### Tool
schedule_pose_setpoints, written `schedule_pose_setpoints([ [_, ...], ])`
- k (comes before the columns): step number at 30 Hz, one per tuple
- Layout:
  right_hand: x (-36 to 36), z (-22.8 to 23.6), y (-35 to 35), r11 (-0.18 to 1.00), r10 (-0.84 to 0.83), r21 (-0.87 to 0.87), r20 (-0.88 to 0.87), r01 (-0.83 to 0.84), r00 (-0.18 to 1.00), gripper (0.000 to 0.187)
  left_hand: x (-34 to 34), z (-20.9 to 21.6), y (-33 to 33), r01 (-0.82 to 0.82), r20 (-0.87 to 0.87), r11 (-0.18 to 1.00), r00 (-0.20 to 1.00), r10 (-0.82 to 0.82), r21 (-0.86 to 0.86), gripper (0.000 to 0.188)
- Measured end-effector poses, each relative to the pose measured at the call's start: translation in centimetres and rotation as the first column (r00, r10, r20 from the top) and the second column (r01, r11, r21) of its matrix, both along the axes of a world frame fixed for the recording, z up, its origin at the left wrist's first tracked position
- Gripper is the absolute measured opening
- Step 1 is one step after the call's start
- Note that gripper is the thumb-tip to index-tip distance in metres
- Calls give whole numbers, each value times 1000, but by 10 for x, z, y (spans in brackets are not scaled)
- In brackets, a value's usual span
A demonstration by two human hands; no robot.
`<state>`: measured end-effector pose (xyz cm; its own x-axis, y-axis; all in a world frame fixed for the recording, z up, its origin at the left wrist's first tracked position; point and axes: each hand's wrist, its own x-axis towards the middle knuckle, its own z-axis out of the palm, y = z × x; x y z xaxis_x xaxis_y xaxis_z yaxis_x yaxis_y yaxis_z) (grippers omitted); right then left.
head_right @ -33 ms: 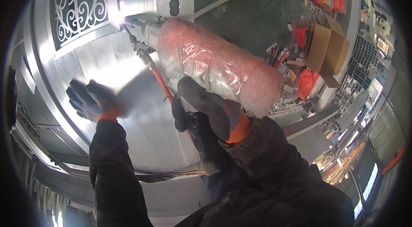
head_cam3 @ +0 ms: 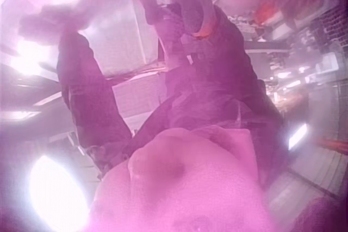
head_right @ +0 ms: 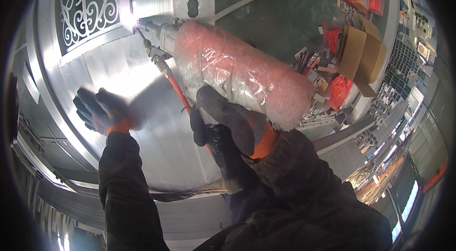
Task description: The person welds a decorative metal panel onto a larger metal sheet using a handheld welding torch. They hold the panel in place with one hand while guiding the torch along the edges with the other, creating visible sparks and weld beads.
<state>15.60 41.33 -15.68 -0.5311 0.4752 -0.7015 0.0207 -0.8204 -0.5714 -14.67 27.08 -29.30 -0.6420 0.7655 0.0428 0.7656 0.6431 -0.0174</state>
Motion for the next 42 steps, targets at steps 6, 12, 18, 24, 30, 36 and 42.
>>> schedule_pose_setpoints([
  [6,2,3,-3,999,3,-39,-9,-3,1000,51,6,3,8,8,1,1000,1000,-8,13,69],
  [12,5,3,-5,997,19,-80,-23,-20,1000,53,6,2,7,10,0,1000,1000,-10,29,68],
  [18,12,-3,-17,994,-29,-107,-103,18,994,57,4,-1,4,-23,-27,999,999,24,27,70],
  [24,10,4,-16,995,9,-101,-56,-15,998,59,5,0,2,-31,-40,999,999,32,21,68],
  [30,22,26,-11,995,72,-79,50,-68,996,65,5,6,8,-52,14,998,999,52,21,72],
  [36,14,30,-5,998,-56,28,209,52,976,74,8,1,9,-54,35,998,998,53,17,74],
  [42,10,11,0,993,-35,115,147,18,989,64,6,5,9,-66,25,998,998,65,5,75],
])
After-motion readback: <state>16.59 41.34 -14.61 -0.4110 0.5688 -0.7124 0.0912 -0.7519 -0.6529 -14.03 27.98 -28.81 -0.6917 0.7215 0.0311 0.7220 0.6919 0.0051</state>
